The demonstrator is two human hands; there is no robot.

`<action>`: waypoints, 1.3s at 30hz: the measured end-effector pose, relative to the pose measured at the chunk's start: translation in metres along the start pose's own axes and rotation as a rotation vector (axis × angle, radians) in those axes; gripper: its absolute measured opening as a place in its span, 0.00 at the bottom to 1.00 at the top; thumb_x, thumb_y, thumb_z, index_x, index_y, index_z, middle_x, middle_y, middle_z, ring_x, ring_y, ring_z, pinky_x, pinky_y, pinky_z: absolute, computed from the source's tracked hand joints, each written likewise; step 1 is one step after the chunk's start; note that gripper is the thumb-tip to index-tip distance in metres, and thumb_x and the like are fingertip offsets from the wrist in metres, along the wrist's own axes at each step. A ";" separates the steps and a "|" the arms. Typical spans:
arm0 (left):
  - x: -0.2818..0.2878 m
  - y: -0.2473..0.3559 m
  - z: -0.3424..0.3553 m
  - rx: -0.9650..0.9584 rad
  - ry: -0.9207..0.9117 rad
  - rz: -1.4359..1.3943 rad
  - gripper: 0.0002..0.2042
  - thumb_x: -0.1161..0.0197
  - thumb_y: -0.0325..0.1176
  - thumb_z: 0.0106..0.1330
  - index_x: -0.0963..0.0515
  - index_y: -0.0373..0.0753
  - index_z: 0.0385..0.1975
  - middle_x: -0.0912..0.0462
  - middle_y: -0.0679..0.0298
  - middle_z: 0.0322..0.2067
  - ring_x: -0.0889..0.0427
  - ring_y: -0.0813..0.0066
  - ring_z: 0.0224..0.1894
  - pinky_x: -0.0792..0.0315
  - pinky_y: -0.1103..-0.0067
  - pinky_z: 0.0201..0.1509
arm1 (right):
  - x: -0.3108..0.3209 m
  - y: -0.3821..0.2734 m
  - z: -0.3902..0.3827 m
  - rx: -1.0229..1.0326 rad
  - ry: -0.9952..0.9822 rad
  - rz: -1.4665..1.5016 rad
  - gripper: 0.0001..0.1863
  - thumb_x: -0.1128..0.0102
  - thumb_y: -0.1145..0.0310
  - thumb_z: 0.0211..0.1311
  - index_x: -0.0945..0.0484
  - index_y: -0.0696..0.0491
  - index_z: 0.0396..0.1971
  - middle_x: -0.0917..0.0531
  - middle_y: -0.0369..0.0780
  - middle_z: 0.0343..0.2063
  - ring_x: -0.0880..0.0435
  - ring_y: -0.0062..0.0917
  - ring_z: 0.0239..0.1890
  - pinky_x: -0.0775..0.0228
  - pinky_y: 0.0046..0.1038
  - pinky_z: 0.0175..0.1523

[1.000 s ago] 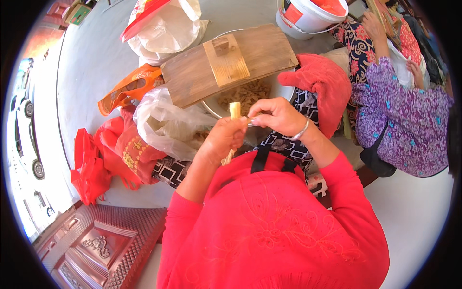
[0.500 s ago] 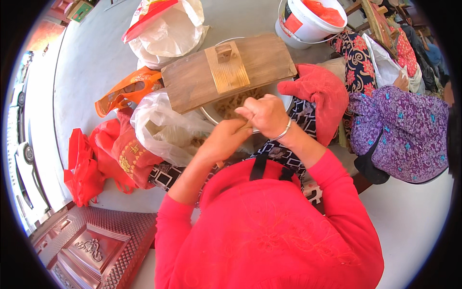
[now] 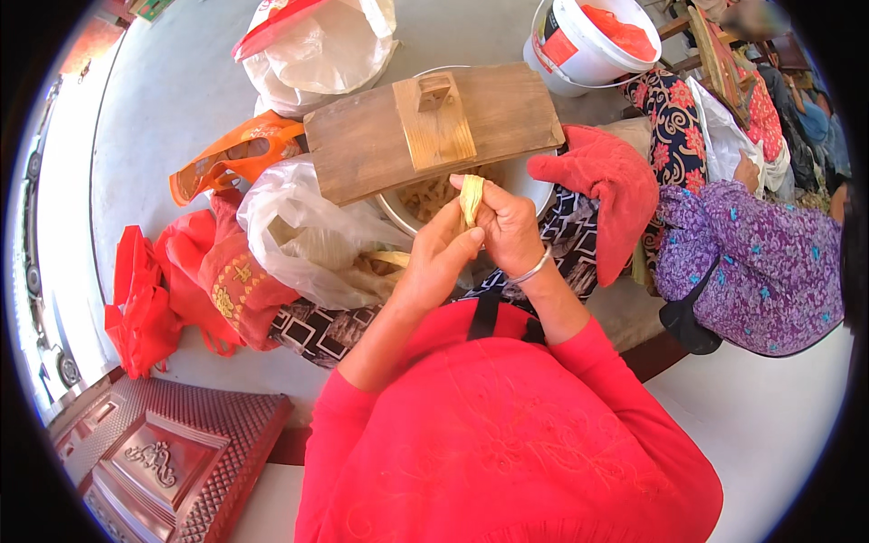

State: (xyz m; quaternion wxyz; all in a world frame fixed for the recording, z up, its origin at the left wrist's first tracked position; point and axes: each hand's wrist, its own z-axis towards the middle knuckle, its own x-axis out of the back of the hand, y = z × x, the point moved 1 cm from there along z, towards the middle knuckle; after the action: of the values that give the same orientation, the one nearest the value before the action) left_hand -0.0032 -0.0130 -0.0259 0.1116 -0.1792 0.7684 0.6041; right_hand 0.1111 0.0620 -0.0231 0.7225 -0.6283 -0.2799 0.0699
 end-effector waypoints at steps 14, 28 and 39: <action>0.032 -0.018 0.005 -0.488 0.060 1.158 0.13 0.41 0.22 0.58 0.23 0.33 0.43 0.20 0.55 0.35 0.21 0.51 0.36 0.27 0.66 0.39 | -0.008 0.061 -0.021 -0.351 -0.266 0.237 0.15 0.44 0.59 0.67 0.20 0.57 0.31 0.19 0.37 0.27 0.21 0.27 0.31 0.29 0.26 0.39; 0.030 -0.016 0.028 -0.132 0.217 0.546 0.09 0.46 0.29 0.66 0.25 0.31 0.40 0.21 0.53 0.31 0.19 0.63 0.34 0.26 0.73 0.38 | -0.015 0.027 -0.005 0.209 0.075 -0.219 0.06 0.38 0.80 0.49 0.19 0.58 0.29 0.21 0.43 0.42 0.26 0.36 0.48 0.35 0.31 0.56; 0.052 -0.022 -0.026 -0.293 0.275 0.836 0.04 0.39 0.30 0.63 0.22 0.38 0.33 0.25 0.56 0.22 0.23 0.59 0.24 0.31 0.69 0.26 | 0.007 0.039 0.002 -0.195 -0.034 0.593 0.21 0.39 0.66 0.65 0.28 0.57 0.55 0.24 0.35 0.47 0.27 0.19 0.49 0.34 0.23 0.57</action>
State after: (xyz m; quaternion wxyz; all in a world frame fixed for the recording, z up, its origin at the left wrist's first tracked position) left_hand -0.0407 -0.0497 -0.0592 -0.2711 0.0538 0.6890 0.6700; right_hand 0.1260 0.0750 -0.0575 0.6022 -0.7476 -0.1017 0.2608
